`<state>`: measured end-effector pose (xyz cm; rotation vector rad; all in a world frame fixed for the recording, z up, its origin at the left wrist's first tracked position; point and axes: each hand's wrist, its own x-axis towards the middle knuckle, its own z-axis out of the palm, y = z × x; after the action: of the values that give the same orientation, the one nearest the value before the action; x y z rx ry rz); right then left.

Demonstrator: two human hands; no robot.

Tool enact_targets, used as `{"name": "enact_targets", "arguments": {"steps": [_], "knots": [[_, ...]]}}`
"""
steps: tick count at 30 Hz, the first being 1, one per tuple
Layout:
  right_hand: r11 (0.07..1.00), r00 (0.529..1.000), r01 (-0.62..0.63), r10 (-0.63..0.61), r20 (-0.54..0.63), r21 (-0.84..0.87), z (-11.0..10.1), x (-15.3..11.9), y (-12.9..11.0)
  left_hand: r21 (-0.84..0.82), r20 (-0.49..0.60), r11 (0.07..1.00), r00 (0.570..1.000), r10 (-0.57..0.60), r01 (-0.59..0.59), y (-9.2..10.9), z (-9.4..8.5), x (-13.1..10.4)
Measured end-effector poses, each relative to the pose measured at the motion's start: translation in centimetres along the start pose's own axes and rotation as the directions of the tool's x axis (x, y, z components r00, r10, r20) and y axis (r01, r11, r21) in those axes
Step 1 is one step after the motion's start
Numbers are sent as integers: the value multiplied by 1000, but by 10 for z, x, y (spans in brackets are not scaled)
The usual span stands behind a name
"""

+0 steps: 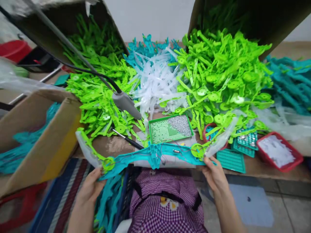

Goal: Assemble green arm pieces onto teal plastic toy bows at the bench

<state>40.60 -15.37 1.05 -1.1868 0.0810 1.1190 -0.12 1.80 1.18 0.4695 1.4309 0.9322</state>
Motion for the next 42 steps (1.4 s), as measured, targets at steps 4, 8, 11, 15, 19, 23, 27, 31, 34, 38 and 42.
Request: {"name": "enact_targets", "arguments": {"steps": [4, 8, 11, 15, 19, 23, 27, 31, 34, 38, 42], "knots": [[995, 995, -41, 49, 91, -86, 4, -24, -59, -84, -102, 996, 995, 9, -17, -5, 12, -80], [969, 963, -106, 156, 221, -224, 11, -50, -99, -155, -201, 988, 979, -30, -2, -32, -11, -156], [916, 919, -150, 268, 288, -372, 26, -61, -103, -247, -250, 969, 967, -45, -19, -65, -44, -208], [815, 878, -130, 359, 316, -564, 54, -59, -82, -352, -273, 934, 961, -41, -60, -105, -76, -258], [700, 842, -31, 403, 359, -713, 80, -44, -52, -495, -375, 858, 925, -70, -136, -130, -95, -271], [644, 830, 31, 409, 379, -765, 93, -47, -43, -580, -427, 785, 902, -66, -218, -146, -97, -275], [635, 828, 117, 362, 428, -764, 96, -67, -51, -601, -428, 754, 904, -23, -265, -153, -88, -287], [705, 783, 139, 352, 513, -695, 80, -82, -47, -579, -422, 768, 907, 5, -274, -164, -92, -309], [727, 753, 116, 380, 537, -677, 59, -89, -39, -559, -446, 777, 895, 13, -290, -174, -100, -339], [673, 776, 94, 412, 478, -733, 32, -106, -41, -535, -426, 800, 905, 24, -273, -182, -107, -384], [636, 733, 150, 443, 517, -757, 2, -127, -50, -540, -395, 802, 918, 25, -254, -187, -113, -402]]}}
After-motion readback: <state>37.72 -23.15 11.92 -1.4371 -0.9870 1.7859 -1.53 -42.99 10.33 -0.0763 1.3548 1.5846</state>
